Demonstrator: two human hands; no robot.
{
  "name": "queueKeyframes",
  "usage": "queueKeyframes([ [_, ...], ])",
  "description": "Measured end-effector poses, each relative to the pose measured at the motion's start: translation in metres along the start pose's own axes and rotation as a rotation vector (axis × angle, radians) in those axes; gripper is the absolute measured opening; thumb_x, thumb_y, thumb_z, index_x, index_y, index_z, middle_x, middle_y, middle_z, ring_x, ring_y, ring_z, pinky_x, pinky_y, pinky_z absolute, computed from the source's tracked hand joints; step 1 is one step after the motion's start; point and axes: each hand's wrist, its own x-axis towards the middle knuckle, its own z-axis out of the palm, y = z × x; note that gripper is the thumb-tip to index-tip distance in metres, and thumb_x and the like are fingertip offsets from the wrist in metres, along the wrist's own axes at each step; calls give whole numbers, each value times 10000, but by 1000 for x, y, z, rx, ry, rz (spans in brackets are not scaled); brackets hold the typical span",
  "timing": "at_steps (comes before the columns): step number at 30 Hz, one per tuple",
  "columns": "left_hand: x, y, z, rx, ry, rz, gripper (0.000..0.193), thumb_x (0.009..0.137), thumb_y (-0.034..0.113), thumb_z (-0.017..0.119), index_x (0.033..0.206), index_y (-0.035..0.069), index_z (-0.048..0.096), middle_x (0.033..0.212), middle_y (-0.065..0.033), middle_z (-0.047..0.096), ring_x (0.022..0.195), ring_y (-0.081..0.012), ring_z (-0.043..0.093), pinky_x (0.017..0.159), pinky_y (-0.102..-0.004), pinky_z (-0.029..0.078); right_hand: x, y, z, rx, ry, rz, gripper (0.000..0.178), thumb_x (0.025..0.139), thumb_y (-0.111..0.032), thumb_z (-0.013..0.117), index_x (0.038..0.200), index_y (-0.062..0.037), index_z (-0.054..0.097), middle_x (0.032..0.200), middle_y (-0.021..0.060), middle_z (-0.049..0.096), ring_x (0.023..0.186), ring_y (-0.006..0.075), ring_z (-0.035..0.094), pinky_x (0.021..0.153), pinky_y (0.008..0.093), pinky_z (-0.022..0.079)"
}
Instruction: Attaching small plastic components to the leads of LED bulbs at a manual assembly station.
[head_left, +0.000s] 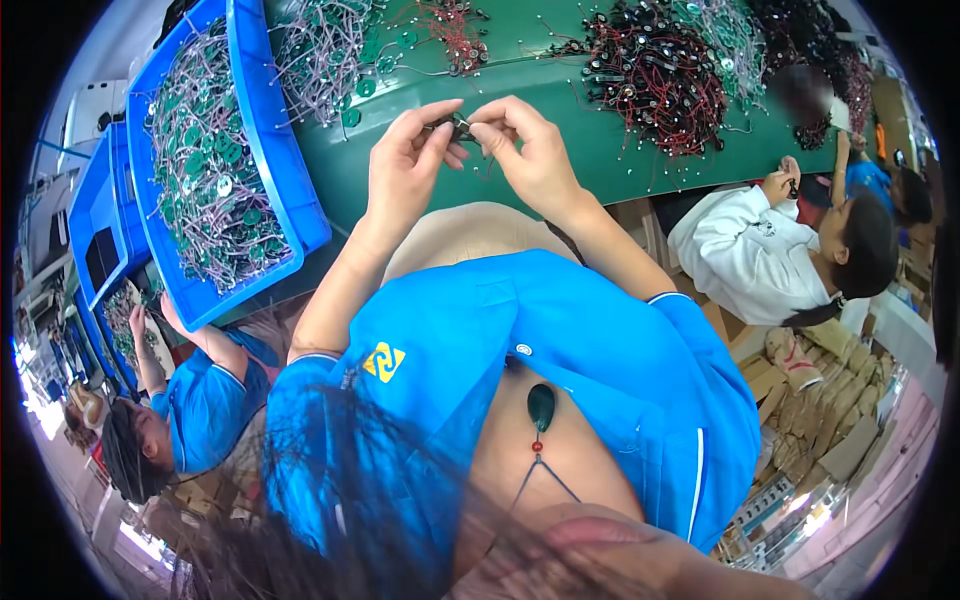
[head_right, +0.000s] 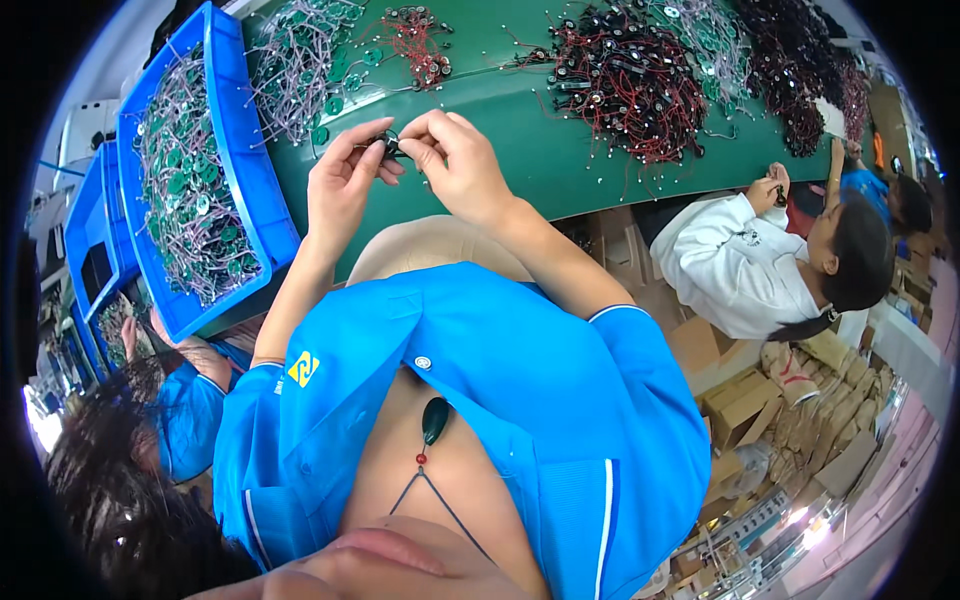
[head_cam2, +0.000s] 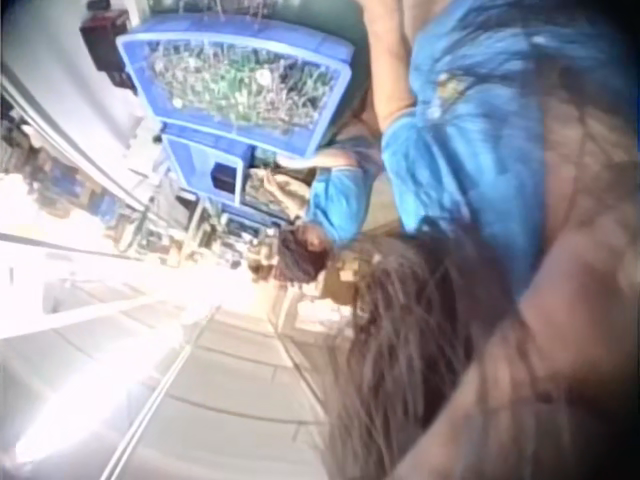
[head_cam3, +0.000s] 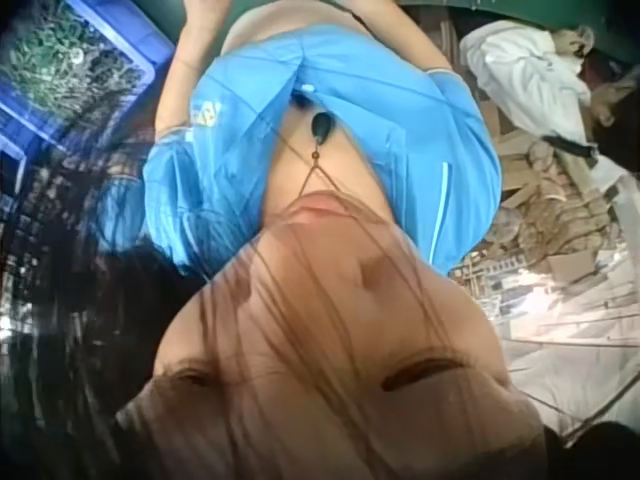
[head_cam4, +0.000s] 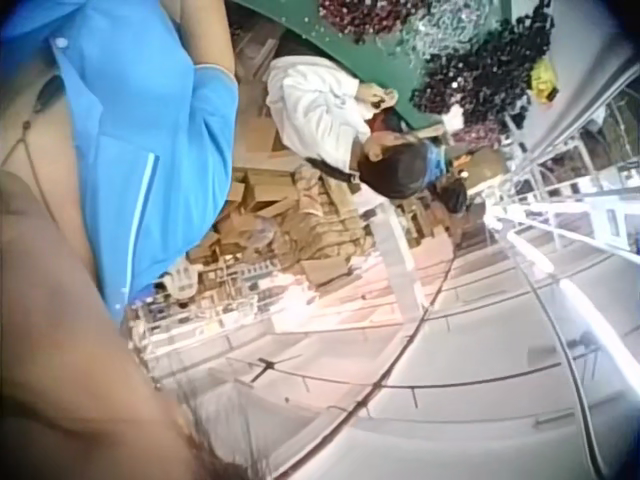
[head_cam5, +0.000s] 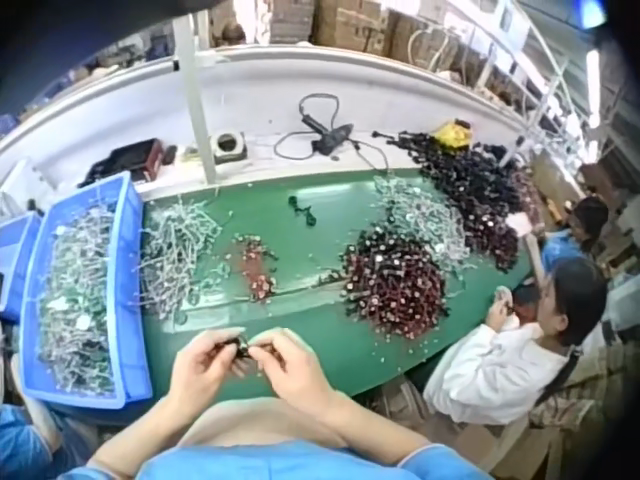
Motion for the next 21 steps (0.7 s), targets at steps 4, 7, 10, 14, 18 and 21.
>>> queueKeyframes([
  [4, -3, 0, 0, -39, 25, 4, 259, 896, -7, 467, 1145, -5, 540, 897, -80, 577, 728, -119, 587, 647, -230, 484, 2, 3, 0, -538, 64, -455, 84, 786, -126, 606, 755, -59, 566, 746, 51, 563, 679, 245, 475, 613, 365, 388],
  [7, -4, -2, 0, -22, 45, 30, 264, 909, 16, 458, 1161, -3, 535, 897, -78, 578, 721, -114, 584, 651, -227, 483, 0, 1, -1, -615, 16, -438, 69, 772, -120, 612, 755, -69, 568, 719, 40, 540, 688, 230, 475, 605, 353, 383],
  [10, -5, 1, 0, 11, 30, 28, 272, 924, 43, 441, 1177, -2, 530, 896, -74, 579, 722, -111, 582, 660, -225, 481, -3, -2, 2, -630, 26, -431, 79, 745, -103, 620, 734, -67, 550, 697, 44, 516, 678, 234, 469, 596, 350, 379],
  [14, -5, 3, 0, 13, 18, 29, 276, 935, 66, 427, 1182, -7, 528, 898, -72, 578, 721, -109, 581, 666, -224, 478, -5, -8, 2, -655, 11, -442, 109, 722, -87, 624, 711, -63, 519, 679, 47, 488, 666, 236, 460, 588, 351, 375],
  [18, -4, 4, -2, 61, 9, 42, 268, 920, 45, 448, 1168, 5, 543, 917, -70, 577, 735, -107, 578, 679, -220, 475, -6, -11, 0, -696, 0, -460, 128, 717, -71, 622, 706, -64, 495, 673, 51, 467, 660, 240, 454, 586, 357, 373],
  [21, -4, 5, -4, 130, -16, 81, 267, 904, 23, 469, 1157, 14, 554, 937, -68, 578, 756, -105, 576, 689, -219, 475, -7, -13, -1, -688, -24, -446, 123, 715, -62, 616, 708, -65, 492, 678, 55, 468, 664, 242, 455, 591, 360, 376],
])
